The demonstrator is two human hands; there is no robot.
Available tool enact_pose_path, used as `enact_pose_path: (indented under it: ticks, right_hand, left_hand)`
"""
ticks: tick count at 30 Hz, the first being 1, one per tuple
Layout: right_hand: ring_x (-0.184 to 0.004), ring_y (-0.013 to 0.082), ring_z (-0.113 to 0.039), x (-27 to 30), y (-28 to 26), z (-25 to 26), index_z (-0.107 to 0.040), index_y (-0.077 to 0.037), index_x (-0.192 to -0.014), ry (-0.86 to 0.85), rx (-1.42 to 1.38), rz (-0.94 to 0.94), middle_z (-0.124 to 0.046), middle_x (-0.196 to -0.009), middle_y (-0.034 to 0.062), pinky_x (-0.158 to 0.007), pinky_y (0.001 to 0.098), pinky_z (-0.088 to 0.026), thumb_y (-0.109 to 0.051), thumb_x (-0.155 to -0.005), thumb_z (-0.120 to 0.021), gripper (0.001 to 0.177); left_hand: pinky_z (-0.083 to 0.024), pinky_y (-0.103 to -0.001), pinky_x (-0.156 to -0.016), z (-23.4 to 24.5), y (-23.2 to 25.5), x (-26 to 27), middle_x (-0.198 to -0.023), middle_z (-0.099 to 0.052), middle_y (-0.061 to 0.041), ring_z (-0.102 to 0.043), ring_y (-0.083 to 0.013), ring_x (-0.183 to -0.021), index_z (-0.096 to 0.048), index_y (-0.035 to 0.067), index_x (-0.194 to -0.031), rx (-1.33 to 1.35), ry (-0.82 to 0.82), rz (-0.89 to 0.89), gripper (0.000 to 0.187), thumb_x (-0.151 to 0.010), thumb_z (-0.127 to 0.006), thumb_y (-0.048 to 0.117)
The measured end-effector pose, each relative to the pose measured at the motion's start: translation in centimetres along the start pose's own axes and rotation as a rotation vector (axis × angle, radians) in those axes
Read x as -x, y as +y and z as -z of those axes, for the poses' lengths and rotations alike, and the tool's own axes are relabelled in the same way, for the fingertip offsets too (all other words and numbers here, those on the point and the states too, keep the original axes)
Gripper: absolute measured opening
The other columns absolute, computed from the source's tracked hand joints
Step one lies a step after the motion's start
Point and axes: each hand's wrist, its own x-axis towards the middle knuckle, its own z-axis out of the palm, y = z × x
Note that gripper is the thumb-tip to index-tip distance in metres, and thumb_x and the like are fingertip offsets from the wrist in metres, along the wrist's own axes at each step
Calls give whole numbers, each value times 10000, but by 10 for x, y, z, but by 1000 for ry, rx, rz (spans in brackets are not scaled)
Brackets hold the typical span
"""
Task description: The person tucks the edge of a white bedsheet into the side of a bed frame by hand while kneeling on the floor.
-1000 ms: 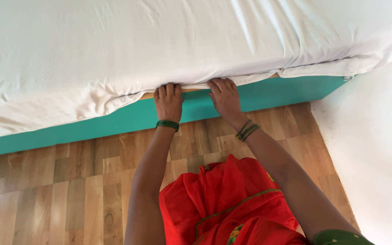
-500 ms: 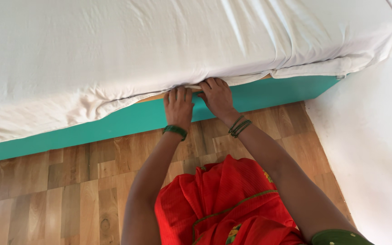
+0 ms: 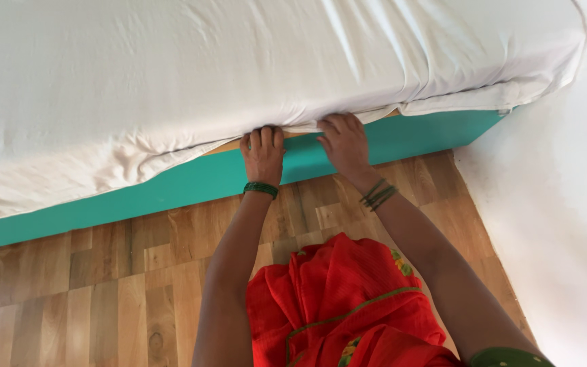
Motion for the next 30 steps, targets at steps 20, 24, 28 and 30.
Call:
enact_pose_path:
  ticks: [20,24,28,30]
  right_hand:
    - [-1183,323,-578,1,-2,7,-691,-44,-1243,-97,23,-55,-642,-1209,117,-1069,499,-432,-142,-805,-799,462]
    - [-1236,385,-546,3,-22,10,-644,8,-1258,-169,27,-90,-602,-1299,195,-1026,494,-427,-214,-788,-803,543]
    - [-1198,296,-612,-5,-51,-5,-659,-80,-1209,-262,-41,99,-627,-1252,81,-1086,490,-446,-228,-863,-792,399]
    - [-1163,311,-620,-19,-66,-21,-653,-62,-1236,-254,-157,184,-621,-1227,78,-1025,455,-488,-210,-866,-801,426]
  left_hand:
    - [-464,-402,-670,48,-55,-58,-914,-568,-41,-549,-241,-827,-630,132,-898,-31,45,-53,220,-908,-773,299]
    - [-482,-401,-675,44,-61,-60,-893,-594,-38,-580,-240,-839,-632,132,-881,22,16,-85,132,-910,-726,219]
    - [-529,-410,-761,44,-62,-48,-918,-619,-42,-626,-249,-898,-618,121,-899,96,-55,-125,69,-891,-656,63]
    - [-536,-439,-757,47,-64,-37,-925,-622,-67,-633,-288,-907,-617,104,-910,205,-75,-81,39,-909,-652,87]
